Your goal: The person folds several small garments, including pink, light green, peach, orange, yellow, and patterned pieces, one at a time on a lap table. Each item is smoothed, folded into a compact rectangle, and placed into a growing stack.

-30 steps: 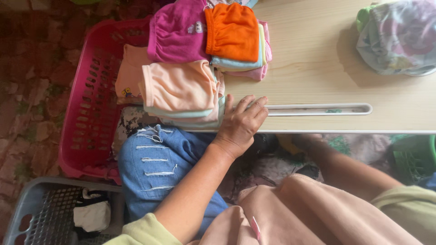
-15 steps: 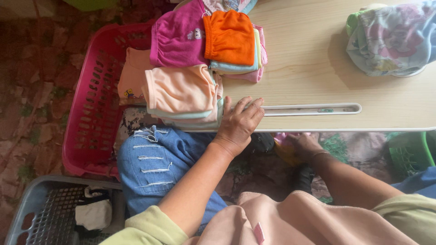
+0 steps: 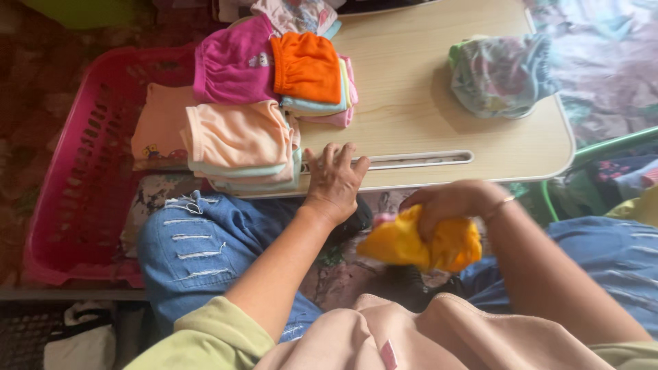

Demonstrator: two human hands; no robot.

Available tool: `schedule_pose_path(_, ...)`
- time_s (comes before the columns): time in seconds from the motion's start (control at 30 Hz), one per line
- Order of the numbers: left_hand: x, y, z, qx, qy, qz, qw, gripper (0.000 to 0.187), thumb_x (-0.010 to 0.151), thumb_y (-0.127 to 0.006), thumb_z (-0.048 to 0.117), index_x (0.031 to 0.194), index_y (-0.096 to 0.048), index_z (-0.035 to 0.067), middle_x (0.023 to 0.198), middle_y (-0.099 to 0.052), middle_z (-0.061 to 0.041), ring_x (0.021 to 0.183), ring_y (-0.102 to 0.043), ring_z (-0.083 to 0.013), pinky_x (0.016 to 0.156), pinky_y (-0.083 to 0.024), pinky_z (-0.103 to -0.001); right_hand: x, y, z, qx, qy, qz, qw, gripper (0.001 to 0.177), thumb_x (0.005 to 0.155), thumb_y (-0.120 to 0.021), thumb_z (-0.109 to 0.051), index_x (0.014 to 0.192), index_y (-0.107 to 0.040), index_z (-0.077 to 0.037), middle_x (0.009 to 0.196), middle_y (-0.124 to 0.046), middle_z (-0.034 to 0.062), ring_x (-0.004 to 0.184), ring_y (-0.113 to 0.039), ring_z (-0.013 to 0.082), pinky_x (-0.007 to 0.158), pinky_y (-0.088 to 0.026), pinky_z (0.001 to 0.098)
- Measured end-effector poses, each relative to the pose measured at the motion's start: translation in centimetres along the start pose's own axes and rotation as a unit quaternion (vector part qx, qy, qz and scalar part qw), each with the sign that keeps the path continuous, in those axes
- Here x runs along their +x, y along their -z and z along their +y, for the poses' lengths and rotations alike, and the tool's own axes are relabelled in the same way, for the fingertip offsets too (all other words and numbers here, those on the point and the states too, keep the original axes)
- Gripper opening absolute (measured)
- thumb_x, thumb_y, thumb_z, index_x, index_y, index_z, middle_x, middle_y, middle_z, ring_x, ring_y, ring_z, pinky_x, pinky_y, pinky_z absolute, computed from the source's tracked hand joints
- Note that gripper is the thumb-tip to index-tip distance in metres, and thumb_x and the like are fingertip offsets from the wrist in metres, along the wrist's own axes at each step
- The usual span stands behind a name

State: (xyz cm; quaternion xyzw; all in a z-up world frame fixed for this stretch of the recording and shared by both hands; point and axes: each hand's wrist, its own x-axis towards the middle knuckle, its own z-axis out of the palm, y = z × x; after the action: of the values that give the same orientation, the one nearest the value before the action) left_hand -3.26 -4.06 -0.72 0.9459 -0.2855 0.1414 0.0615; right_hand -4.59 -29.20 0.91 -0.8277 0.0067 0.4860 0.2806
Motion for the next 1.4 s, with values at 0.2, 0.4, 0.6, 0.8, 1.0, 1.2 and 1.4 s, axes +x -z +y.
schedule_pose_path(0.2, 0.1, -0.6, 0.8, 0.007, 0.042, -0.015, 0.999, 0.037, 0.079, -0.07, 0.011, 0.114, -0.06, 0.015, 0.119, -0.048, -0.008, 0.12, -0.047, -0.032, 0.103, -0.026, -0.081, -9.2, 6.8, 2.6, 0.35, 0.247, 0.118, 0.896, 0.053, 0.077, -0.071, -0.003, 0.129, -0.06, 0.004, 0.113, -0.071, 0.0173, 0.096, -0.072, 0.027, 0.083, -0.061, 0.0384)
schedule_pose_path(0.4, -1.7, -1.1, 1.2, 0.04, 0.042, 0.025, 0.998, 0.018, 0.09, -0.062, 0.016, 0.108, -0.06, 0.012, 0.114, -0.05, -0.008, 0.113, -0.051, -0.0308, 0.101, -0.029, -0.082, -10.5, 9.3, -1.4, 0.283, 0.372, 0.305, 0.83, 0.051, 0.085, -0.071, -0.005, 0.134, -0.058, -0.002, 0.118, -0.068, 0.0071, 0.106, -0.068, 0.0177, 0.09, -0.057, 0.0307)
schedule_pose_path(0.6, -4.6, -0.6, 1.5, 0.022, 0.037, 0.042, 0.998, 0.016, 0.089, -0.06, 0.015, 0.105, -0.061, 0.013, 0.112, -0.051, -0.008, 0.113, -0.051, -0.0302, 0.1, -0.03, -0.081, -7.5, 9.5, -3.3, 0.163, 0.317, 0.405, 0.842, 0.053, 0.081, -0.078, -0.009, 0.13, -0.059, -0.005, 0.115, -0.067, 0.009, 0.104, -0.067, 0.0195, 0.085, -0.055, 0.0332)
schedule_pose_path(0.8, -5.5, -0.2, 1.6, 0.027, 0.045, 0.016, 0.999, 0.019, 0.091, -0.059, 0.014, 0.11, -0.06, 0.013, 0.115, -0.05, -0.008, 0.114, -0.051, -0.029, 0.101, -0.031, -0.08, -9.6, 12.0, -2.0, -0.148, 0.134, 0.604, 0.772, 0.059, 0.077, -0.089, -0.029, 0.127, -0.067, -0.008, 0.115, -0.071, 0.0194, 0.108, -0.067, 0.0351, 0.09, -0.053, 0.0431)
schedule_pose_path(1.0, -5.6, 0.5, 2.2, 0.034, 0.053, -0.031, 0.998, 0.04, 0.085, -0.065, 0.013, 0.124, -0.056, 0.013, 0.13, -0.045, -0.012, 0.127, -0.046, -0.0327, 0.099, -0.028, -0.082, -8.6, 15.5, 4.0, -0.138, 0.043, 0.532, 0.835, 0.08, 0.067, -0.09, -0.023, 0.138, -0.058, -0.01, 0.124, -0.067, 0.0218, 0.114, -0.063, 0.038, 0.093, -0.052, 0.0458)
schedule_pose_path(1.2, -4.7, 3.6, 3.2, -0.001, 0.099, -0.185, 0.978, 0.052, 0.085, -0.07, 0.012, 0.133, -0.049, 0.009, 0.141, -0.04, -0.014, 0.138, -0.039, -0.0351, 0.103, -0.026, -0.084, -6.8, 14.4, 6.2, -0.121, 0.123, 0.458, 0.872, 0.102, 0.059, -0.089, -0.006, 0.153, -0.049, -0.016, 0.128, -0.067, 0.0197, 0.113, -0.065, 0.0326, 0.09, -0.054, 0.0417)
schedule_pose_path(1.4, -2.3, 6.0, 3.6, -0.097, 0.163, -0.224, 0.956, 0.052, 0.082, -0.074, 0.019, 0.129, -0.053, 0.01, 0.144, -0.04, -0.014, 0.138, -0.039, -0.0372, 0.105, -0.017, -0.086, -11.8, 11.3, 0.5, -0.194, 0.094, 0.449, 0.867, 0.028, 0.091, -0.075, -0.017, 0.117, -0.078, -0.007, 0.125, -0.076, 0.013, 0.116, -0.069, 0.0268, 0.097, -0.054, 0.0356)
